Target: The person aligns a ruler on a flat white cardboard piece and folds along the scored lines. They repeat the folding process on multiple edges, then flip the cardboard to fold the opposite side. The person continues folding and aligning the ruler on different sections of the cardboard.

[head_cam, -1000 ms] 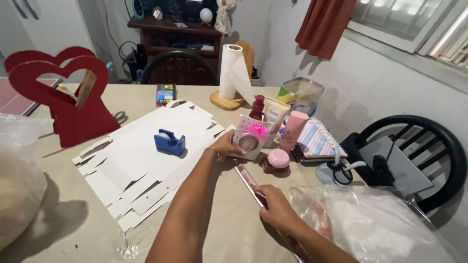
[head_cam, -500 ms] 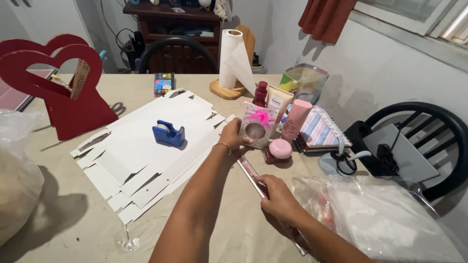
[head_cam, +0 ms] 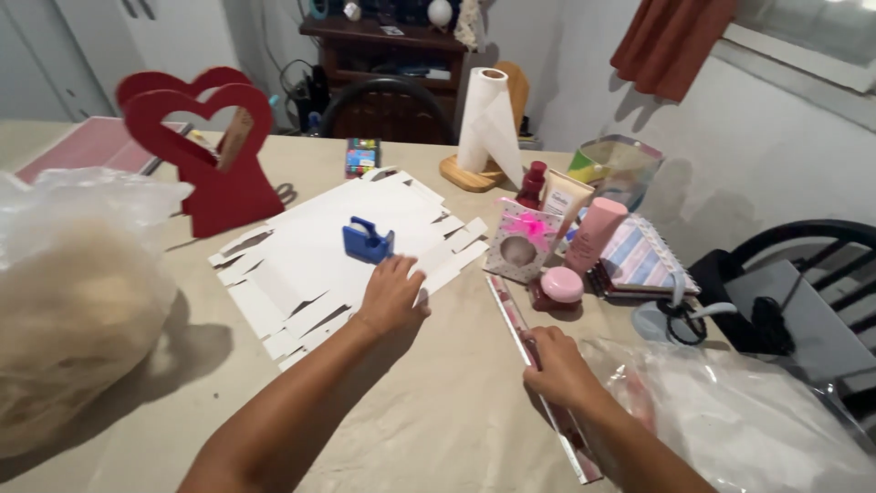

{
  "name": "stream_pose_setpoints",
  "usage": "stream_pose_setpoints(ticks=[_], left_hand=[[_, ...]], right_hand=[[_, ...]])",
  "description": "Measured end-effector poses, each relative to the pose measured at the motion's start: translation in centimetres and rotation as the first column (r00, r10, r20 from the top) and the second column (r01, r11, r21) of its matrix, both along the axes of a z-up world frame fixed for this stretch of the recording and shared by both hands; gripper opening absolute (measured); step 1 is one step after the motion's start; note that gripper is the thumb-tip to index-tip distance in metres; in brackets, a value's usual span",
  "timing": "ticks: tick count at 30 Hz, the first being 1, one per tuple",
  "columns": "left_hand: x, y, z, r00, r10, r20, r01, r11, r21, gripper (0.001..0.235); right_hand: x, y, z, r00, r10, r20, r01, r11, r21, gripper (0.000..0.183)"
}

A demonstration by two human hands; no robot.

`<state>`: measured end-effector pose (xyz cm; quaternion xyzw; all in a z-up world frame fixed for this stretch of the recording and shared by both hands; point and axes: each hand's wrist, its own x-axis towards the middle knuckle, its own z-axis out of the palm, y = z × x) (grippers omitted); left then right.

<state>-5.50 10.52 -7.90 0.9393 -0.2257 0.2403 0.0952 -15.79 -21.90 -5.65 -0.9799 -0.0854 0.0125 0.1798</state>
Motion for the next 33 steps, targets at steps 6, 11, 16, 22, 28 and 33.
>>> stream_pose_setpoints(ticks=[6,11,16,22,28,33], left_hand=[[-7.6,3.9,3.5,0.922,0.246,-0.298,-0.23,0.969,0.089,0.039],[-5.8,6.9,1.8,0.89,0.297,-0.347,-0.278,0.955,0.107,0.056],[-8.3,7.4,5.1,0.855,0.245,-0.457,-0.236,0.969,0.077,0.072],[-7.8,7.7,3.9,0.881,0.186,-0.436,-0.199,0.98,0.015,0.082],[-9.7,6.1,3.2,0.972,0.095,-0.215,-0.098,0.995,-0.005,0.036],[-10.5,5.4,3.1,0.989,-0.034,0.142,0.016,0.992,0.126,0.032]], right_hand=[[0.6,-0.9,0.2,1.0,-0.019,-0.003,0.018,0.999,-0.05,0.066],[1.1,-0.6,1.2,0.995,-0.088,-0.045,0.084,0.993,-0.088,0.064],[1.8,-0.6,1.1,0.992,-0.091,-0.084,0.08,0.989,-0.125,0.066],[0.4,2.2,3.4,0.994,-0.041,-0.102,0.022,0.984,-0.178,0.061],[-1.4,9.3,6.0,0.992,0.032,-0.119,0.008,0.949,0.316,0.065],[3.2,15.7,2.1,0.88,0.079,-0.469,0.399,0.413,0.819,0.071]])
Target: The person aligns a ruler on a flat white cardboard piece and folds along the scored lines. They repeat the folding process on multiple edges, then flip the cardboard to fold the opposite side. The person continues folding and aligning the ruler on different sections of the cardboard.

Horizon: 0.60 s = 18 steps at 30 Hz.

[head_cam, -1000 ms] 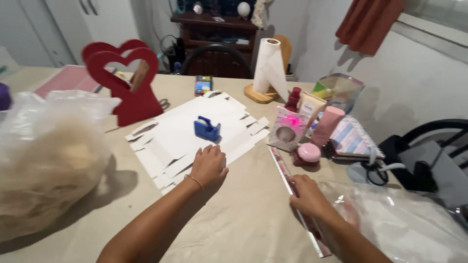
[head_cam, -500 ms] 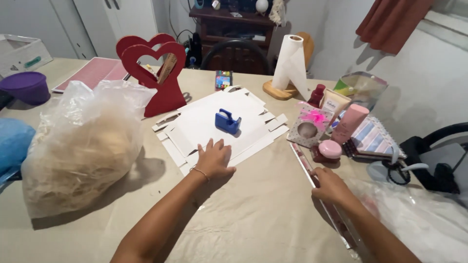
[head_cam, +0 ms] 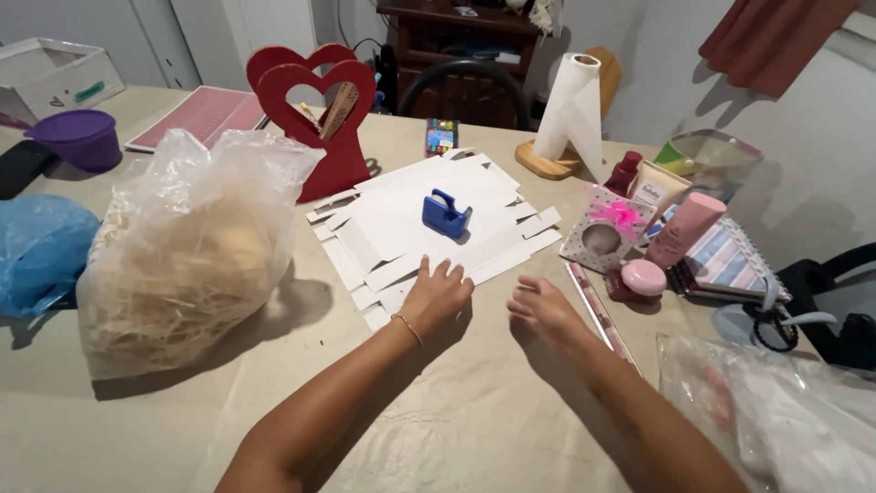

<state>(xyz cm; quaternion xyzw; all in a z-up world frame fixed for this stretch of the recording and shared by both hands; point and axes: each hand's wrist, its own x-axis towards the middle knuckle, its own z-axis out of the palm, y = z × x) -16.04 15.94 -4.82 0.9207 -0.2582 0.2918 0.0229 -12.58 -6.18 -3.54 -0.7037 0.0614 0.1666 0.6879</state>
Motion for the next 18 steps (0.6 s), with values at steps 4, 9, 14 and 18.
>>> stream_pose_setpoints(ticks=[4,9,14,18], left_hand=[[-0.2,1.6,0.1,1.0,-0.008,0.023,0.007,1.0,0.022,0.047],[2.6,4.3,-3.1,0.965,0.259,0.052,-0.262,0.962,0.071,0.051],[4.5,5.7,-3.9,0.954,0.284,-0.095,-0.278,0.958,0.076,0.052],[6.8,7.7,-5.5,0.96,0.272,-0.073,-0.268,0.962,0.051,0.051]], right_hand=[[7.8,2.4,-6.4,0.969,-0.233,-0.086,0.248,0.919,0.306,0.059],[8.7,6.4,-3.4,0.935,-0.313,-0.165,0.354,0.826,0.439,0.073],[13.5,7.6,-8.4,0.912,-0.406,-0.058,0.402,0.857,0.324,0.062],[14.6,7.2,-10.1,0.941,-0.337,0.02,0.325,0.921,0.213,0.059]])
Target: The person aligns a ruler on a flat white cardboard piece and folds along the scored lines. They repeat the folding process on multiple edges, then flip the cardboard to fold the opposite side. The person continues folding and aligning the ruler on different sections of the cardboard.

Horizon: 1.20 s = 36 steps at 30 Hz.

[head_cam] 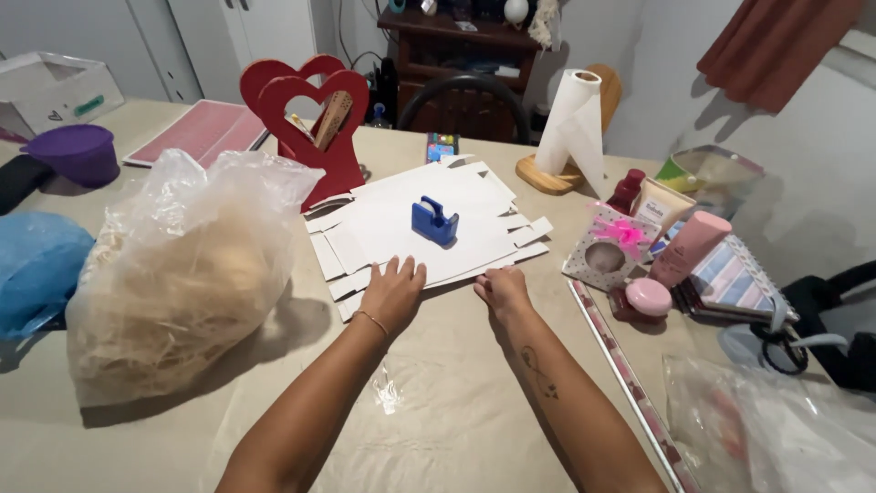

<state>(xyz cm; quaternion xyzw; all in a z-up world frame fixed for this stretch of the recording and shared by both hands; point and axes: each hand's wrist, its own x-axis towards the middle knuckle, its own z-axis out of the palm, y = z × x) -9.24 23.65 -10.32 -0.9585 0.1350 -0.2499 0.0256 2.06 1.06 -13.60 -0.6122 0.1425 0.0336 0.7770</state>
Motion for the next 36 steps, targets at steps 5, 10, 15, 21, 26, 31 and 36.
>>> stream_pose_setpoints(ticks=[5,10,15,21,26,31,36], left_hand=[[-1.8,0.5,3.2,0.977,0.0,-0.212,-0.007,0.999,-0.036,0.064],[-3.9,0.4,5.2,0.957,-0.01,-0.288,-0.037,0.987,-0.157,0.065],[-1.8,0.8,2.7,0.979,-0.023,-0.203,-0.011,0.986,-0.164,0.056],[-2.1,0.1,3.9,0.953,0.037,-0.3,-0.078,0.989,-0.129,0.053],[-2.0,0.7,3.7,0.954,0.0,-0.301,-0.053,0.984,-0.17,0.048],[-2.1,2.1,4.0,0.978,-0.044,-0.202,-0.007,0.97,-0.242,0.039],[0.9,3.1,1.1,0.986,-0.028,-0.167,-0.007,0.978,-0.208,0.05]], right_hand=[[-3.6,1.0,8.2,0.998,-0.01,0.063,0.039,0.874,-0.484,0.084],[-3.3,4.2,11.6,0.89,0.276,0.363,0.039,0.747,-0.664,0.099],[0.2,6.6,10.6,0.887,0.395,0.239,-0.093,0.66,-0.745,0.106],[-3.4,6.3,11.7,0.902,0.315,0.295,-0.016,0.706,-0.708,0.078],[-5.4,-1.2,11.1,0.879,0.224,0.421,0.131,0.735,-0.665,0.074],[-8.6,-11.4,11.7,0.881,0.177,0.44,0.301,0.509,-0.807,0.077],[-12.9,-18.0,11.0,0.955,0.143,0.259,0.232,0.184,-0.955,0.085]])
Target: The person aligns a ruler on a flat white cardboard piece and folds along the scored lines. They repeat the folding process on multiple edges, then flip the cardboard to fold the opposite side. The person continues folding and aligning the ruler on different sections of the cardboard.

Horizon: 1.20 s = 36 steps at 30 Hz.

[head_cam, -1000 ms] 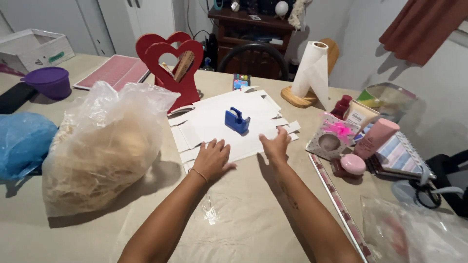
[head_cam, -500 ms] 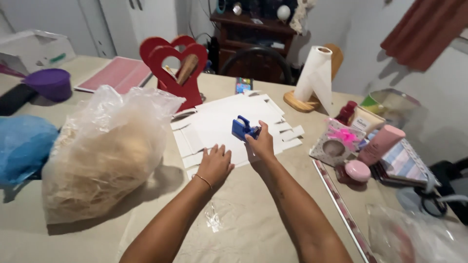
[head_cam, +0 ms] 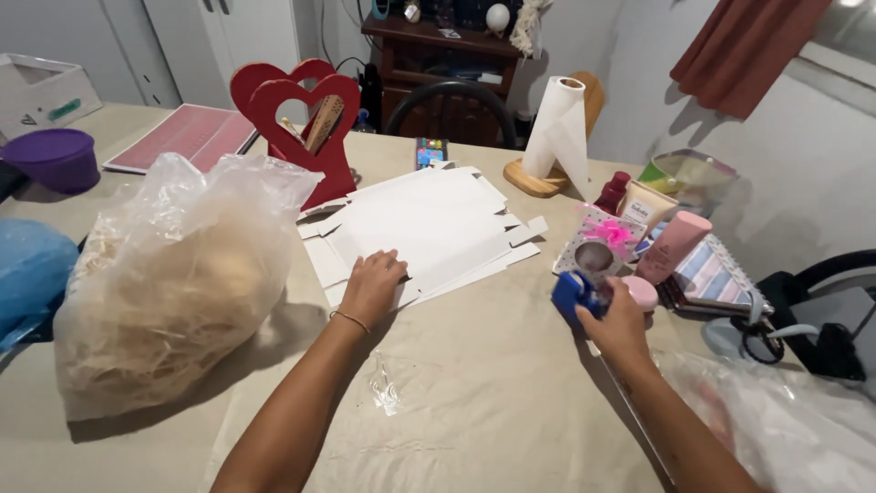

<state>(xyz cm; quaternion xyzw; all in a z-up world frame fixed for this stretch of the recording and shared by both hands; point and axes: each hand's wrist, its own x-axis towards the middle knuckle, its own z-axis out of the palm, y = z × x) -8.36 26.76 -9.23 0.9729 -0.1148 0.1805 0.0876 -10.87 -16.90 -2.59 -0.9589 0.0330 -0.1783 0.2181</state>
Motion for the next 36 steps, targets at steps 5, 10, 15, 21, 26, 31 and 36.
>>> stream_pose_setpoints(ticks=[5,10,15,21,26,31,36], left_hand=[[-2.8,-1.7,2.2,0.99,0.065,0.125,-0.057,0.996,-0.068,0.024],[-2.6,-2.7,1.7,0.973,0.059,0.225,-0.084,0.991,0.103,0.057],[-3.6,-4.5,1.6,0.988,0.056,0.144,-0.079,0.984,0.161,0.06],[-4.4,-5.3,1.6,0.965,0.07,0.254,-0.114,0.98,0.162,0.053],[-3.3,-4.5,1.3,0.991,0.113,0.065,-0.105,0.987,-0.119,0.063],[-4.8,-4.0,4.6,0.998,0.052,-0.033,-0.06,0.943,-0.328,0.061],[-4.7,-3.5,4.7,0.992,-0.039,0.123,0.073,0.954,-0.292,0.05]], right_hand=[[-1.3,-1.0,-1.5,0.999,-0.032,0.018,0.031,0.999,0.031,0.084],[-1.0,0.0,-3.0,0.971,0.105,0.214,-0.11,0.994,0.012,0.084],[-3.2,1.8,0.6,0.994,0.092,-0.052,-0.092,0.996,-0.002,0.1],[-1.6,-5.6,-3.0,0.92,0.001,-0.392,-0.037,0.996,-0.083,0.104],[-3.0,-6.0,-2.4,0.932,-0.011,-0.363,0.034,0.998,0.058,0.097],[-3.2,-5.5,-1.1,0.911,0.006,-0.413,0.026,0.997,0.071,0.097],[-4.4,-4.8,1.1,0.856,0.024,-0.516,0.095,0.974,0.204,0.096]])
